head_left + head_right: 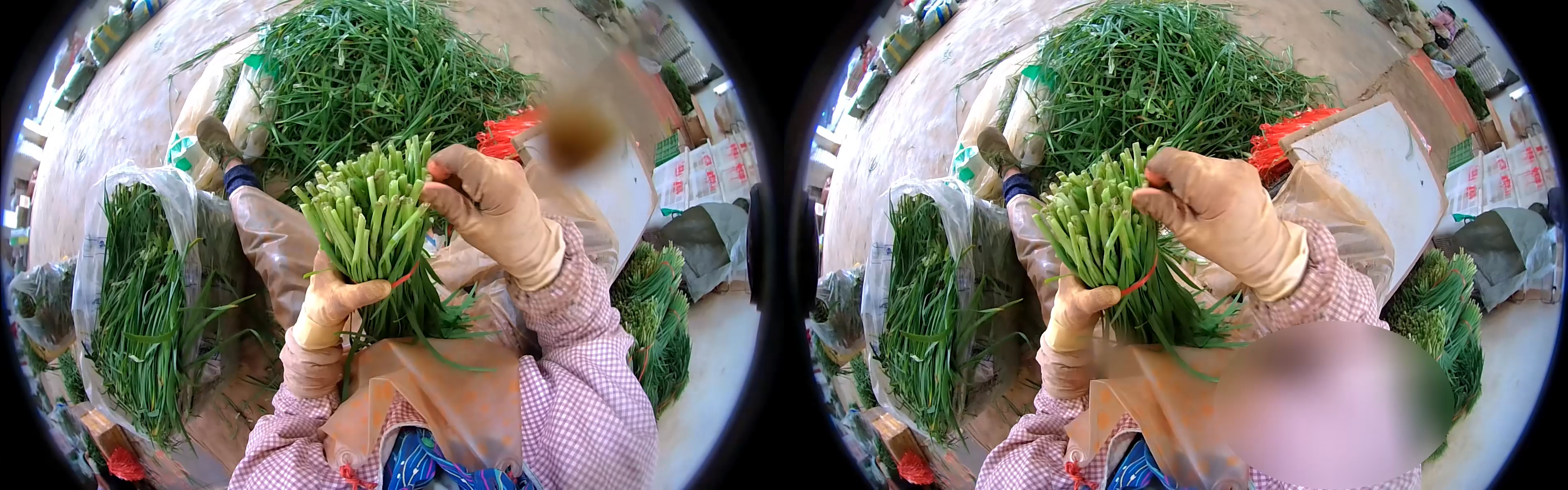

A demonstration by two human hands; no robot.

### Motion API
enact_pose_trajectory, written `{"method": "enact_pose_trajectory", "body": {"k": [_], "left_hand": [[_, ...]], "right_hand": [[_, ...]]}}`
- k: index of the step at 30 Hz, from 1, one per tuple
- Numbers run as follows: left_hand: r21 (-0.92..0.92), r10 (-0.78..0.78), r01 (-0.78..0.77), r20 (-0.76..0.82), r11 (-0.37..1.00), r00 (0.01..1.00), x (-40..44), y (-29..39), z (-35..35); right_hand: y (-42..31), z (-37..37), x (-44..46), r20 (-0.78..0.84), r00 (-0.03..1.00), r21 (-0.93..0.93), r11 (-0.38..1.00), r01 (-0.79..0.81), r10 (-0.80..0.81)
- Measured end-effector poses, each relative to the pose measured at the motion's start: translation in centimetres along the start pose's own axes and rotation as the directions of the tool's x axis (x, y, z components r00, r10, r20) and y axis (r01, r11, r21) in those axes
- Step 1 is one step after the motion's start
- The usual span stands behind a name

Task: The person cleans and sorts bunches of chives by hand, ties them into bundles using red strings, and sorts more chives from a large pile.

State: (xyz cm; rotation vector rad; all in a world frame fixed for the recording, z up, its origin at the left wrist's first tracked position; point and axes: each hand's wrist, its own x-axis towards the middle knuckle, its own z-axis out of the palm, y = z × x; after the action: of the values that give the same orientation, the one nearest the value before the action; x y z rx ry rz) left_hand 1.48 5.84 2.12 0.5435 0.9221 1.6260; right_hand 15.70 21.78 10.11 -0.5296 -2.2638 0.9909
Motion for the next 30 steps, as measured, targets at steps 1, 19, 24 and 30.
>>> {"method": "enact_pose_trajectory", "body": {"k": [1, 19, 24, 30], "left_hand": [[0.002, -0.001, 0.001, 0.003, 1.0, 1.0, 0.1, -0.1, -0.2], [0.275, 0.094, -0.072, -0.067, 0.959, 0.993, 0.0, -0.3, 3.4], [0.317, 0.096, -0.07, -0.066, 0.946, 0.993, -0.3, -0.2, 4.7], [0.473, 0.214, -0.207, 0.039, 0.857, 0.976, -0.2, -1.4, 4.5]], "right_hand": [[0.4, 0.2, 0.5, 0.001, 0.974, -0.198, 0.955, 0.221, -0.226], [-2.9, -2.6, 1.6, -0.116, 0.989, 0.239, 0.969, -0.065, 0.095], [-4.1, -2.0, 3.2, 0.292, 0.878, -0.343, 0.815, 0.467, -0.38], [-2.0, -1.6, 3.5, 0.334, 0.902, -0.175, 0.922, 0.345, -0.274]]}}
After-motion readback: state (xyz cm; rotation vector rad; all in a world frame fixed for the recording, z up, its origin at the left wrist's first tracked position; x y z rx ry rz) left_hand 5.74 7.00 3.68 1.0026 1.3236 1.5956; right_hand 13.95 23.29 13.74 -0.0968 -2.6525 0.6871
